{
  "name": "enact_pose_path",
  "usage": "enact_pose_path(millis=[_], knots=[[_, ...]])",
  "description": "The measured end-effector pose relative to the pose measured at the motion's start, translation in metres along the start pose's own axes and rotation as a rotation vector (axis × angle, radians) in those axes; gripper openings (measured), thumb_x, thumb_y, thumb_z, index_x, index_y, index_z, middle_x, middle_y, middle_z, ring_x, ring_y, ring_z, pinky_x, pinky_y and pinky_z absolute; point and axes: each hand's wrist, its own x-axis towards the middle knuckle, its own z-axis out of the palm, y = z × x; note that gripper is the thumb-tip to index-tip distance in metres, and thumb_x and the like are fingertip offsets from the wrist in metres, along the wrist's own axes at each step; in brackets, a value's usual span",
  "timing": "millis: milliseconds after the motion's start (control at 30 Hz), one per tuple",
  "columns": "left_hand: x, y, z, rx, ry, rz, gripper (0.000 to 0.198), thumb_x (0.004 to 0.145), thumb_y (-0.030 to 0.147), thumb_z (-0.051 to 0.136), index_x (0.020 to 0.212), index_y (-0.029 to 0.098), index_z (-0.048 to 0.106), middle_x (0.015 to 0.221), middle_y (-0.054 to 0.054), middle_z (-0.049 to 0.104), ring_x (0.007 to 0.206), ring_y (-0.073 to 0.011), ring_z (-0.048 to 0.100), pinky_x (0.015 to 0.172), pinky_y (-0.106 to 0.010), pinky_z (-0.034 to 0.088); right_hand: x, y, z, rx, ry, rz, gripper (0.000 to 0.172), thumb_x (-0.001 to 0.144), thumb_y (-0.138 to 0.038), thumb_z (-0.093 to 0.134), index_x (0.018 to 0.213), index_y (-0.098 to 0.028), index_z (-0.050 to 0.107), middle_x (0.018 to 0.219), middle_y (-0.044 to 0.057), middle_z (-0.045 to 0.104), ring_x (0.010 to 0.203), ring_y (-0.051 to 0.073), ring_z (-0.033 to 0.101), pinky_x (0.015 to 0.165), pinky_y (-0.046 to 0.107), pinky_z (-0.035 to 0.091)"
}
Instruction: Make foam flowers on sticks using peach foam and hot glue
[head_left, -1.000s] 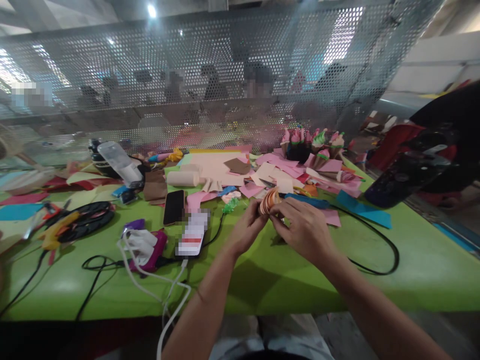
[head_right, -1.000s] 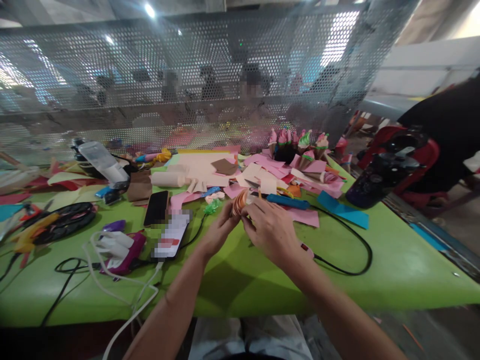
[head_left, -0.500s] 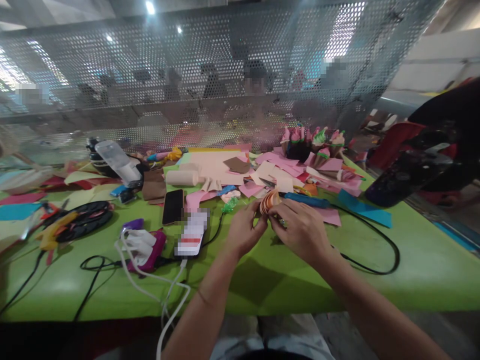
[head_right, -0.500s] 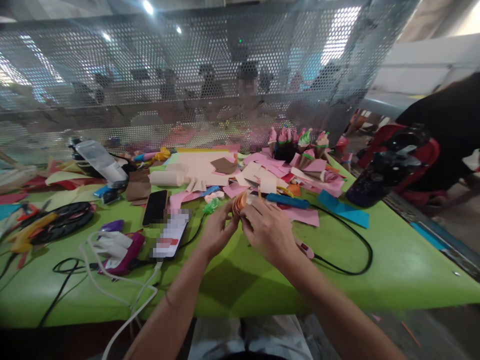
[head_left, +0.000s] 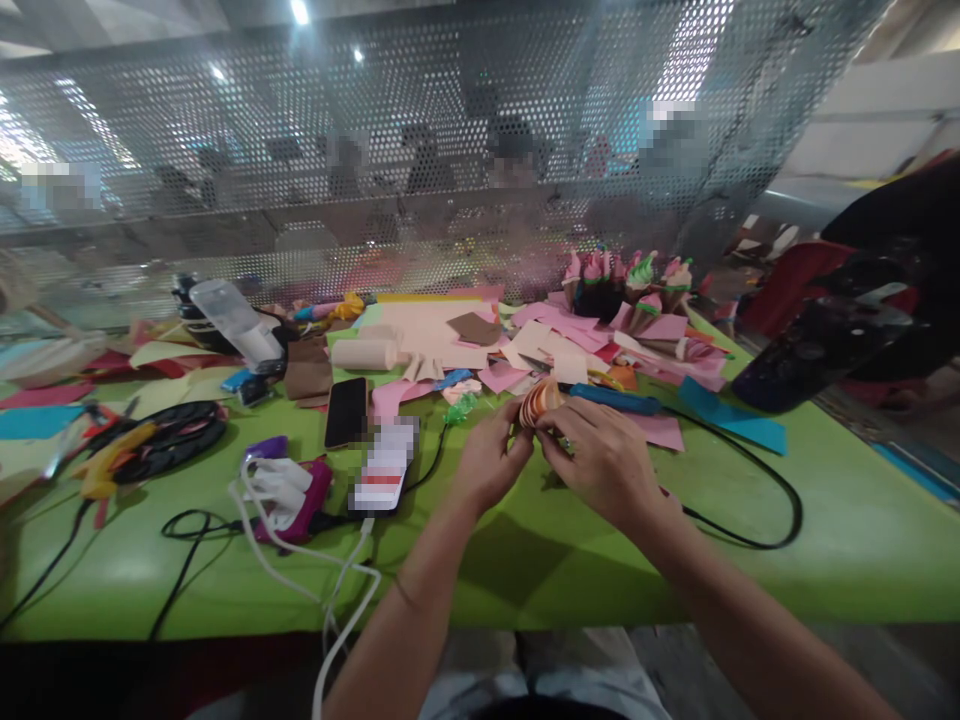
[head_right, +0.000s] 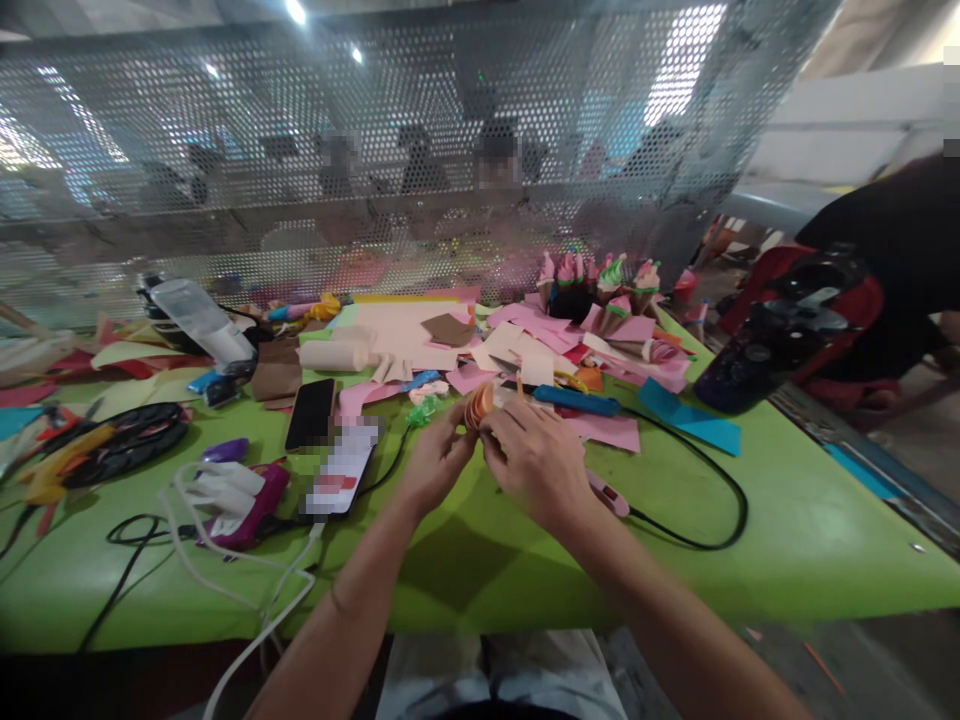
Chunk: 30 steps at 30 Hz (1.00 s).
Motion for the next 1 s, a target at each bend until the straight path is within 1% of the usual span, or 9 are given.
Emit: enact_pose_path(millis=[67, 167, 267, 433, 600, 800, 1000], knots=[[0.0001, -0.0007, 0.0001, -0.046, 0.014, -0.004, 0.041, 0.087, 0.027, 0.051, 0.126, 0.021, 0.06, 0.1, -0.006, 0.069, 0.095, -0.0243, 0.06, 0.086, -0.033, 0.046, -0.0001, 0.0001, 0.0, 0.004, 0.003, 0.005, 0.014, 0.086, -0.011, 0.057, 0.079, -0.019, 0.065, 0.075, 0.005, 0.067, 0.069, 0.019, 0.06, 0.064, 0.031, 0.041], [0.0004, -0.001, 0.0, -0.084, 0.028, -0.005, 0.039, 0.086, 0.029, 0.054, 0.124, 0.021, 0.061, 0.097, -0.005, 0.068, 0.096, -0.0246, 0.06, 0.086, -0.033, 0.046, -0.0006, 0.0007, 0.0002, 0.002, 0.008, -0.002, 0.014, 0.086, -0.011, 0.057, 0.079, -0.018, 0.065, 0.075, 0.005, 0.067, 0.069, 0.019, 0.06, 0.064, 0.031, 0.041], [0.0003, 0.0006, -0.0005, -0.05, 0.012, -0.008, 0.038, 0.088, 0.03, 0.051, 0.124, 0.02, 0.06, 0.1, -0.006, 0.069, 0.1, -0.0248, 0.06, 0.088, -0.034, 0.045, -0.0015, 0.0015, 0.0007, -0.007, 0.0, -0.006, 0.014, 0.087, -0.011, 0.056, 0.079, -0.018, 0.065, 0.076, 0.005, 0.068, 0.069, 0.019, 0.06, 0.064, 0.031, 0.041], [-0.0001, 0.0029, -0.0009, 0.026, -0.015, 0.009, 0.035, 0.09, 0.028, 0.044, 0.12, 0.018, 0.06, 0.115, -0.008, 0.068, 0.103, -0.0248, 0.061, 0.093, -0.036, 0.045, -0.0019, 0.0012, 0.0016, 0.002, -0.005, 0.0, 0.015, 0.087, -0.011, 0.056, 0.079, -0.019, 0.065, 0.076, 0.005, 0.067, 0.07, 0.019, 0.061, 0.064, 0.031, 0.041], [0.0003, 0.0007, -0.0004, 0.038, -0.01, 0.027, 0.033, 0.089, 0.025, 0.042, 0.116, 0.019, 0.06, 0.113, -0.009, 0.069, 0.104, -0.0255, 0.062, 0.093, -0.036, 0.045, -0.0019, 0.001, 0.0019, 0.002, -0.005, 0.003, 0.015, 0.088, -0.012, 0.056, 0.079, -0.019, 0.065, 0.076, 0.005, 0.067, 0.068, 0.019, 0.06, 0.063, 0.031, 0.041], [0.0003, -0.0001, -0.0002, 0.03, -0.01, 0.034, 0.035, 0.089, 0.024, 0.042, 0.12, 0.019, 0.059, 0.122, -0.009, 0.067, 0.11, -0.0258, 0.061, 0.099, -0.038, 0.043, -0.0024, 0.0016, 0.002, -0.008, 0.001, -0.004, 0.014, 0.089, -0.013, 0.056, 0.081, -0.019, 0.066, 0.076, 0.005, 0.068, 0.069, 0.019, 0.061, 0.063, 0.031, 0.042], [0.0005, -0.0009, 0.0, 0.032, -0.007, 0.029, 0.033, 0.088, 0.024, 0.042, 0.115, 0.017, 0.06, 0.116, -0.009, 0.068, 0.106, -0.0252, 0.061, 0.096, -0.037, 0.045, -0.002, 0.0016, 0.0023, 0.008, 0.011, 0.001, 0.015, 0.089, -0.014, 0.056, 0.079, -0.019, 0.066, 0.073, 0.005, 0.066, 0.066, 0.018, 0.059, 0.063, 0.031, 0.041]])
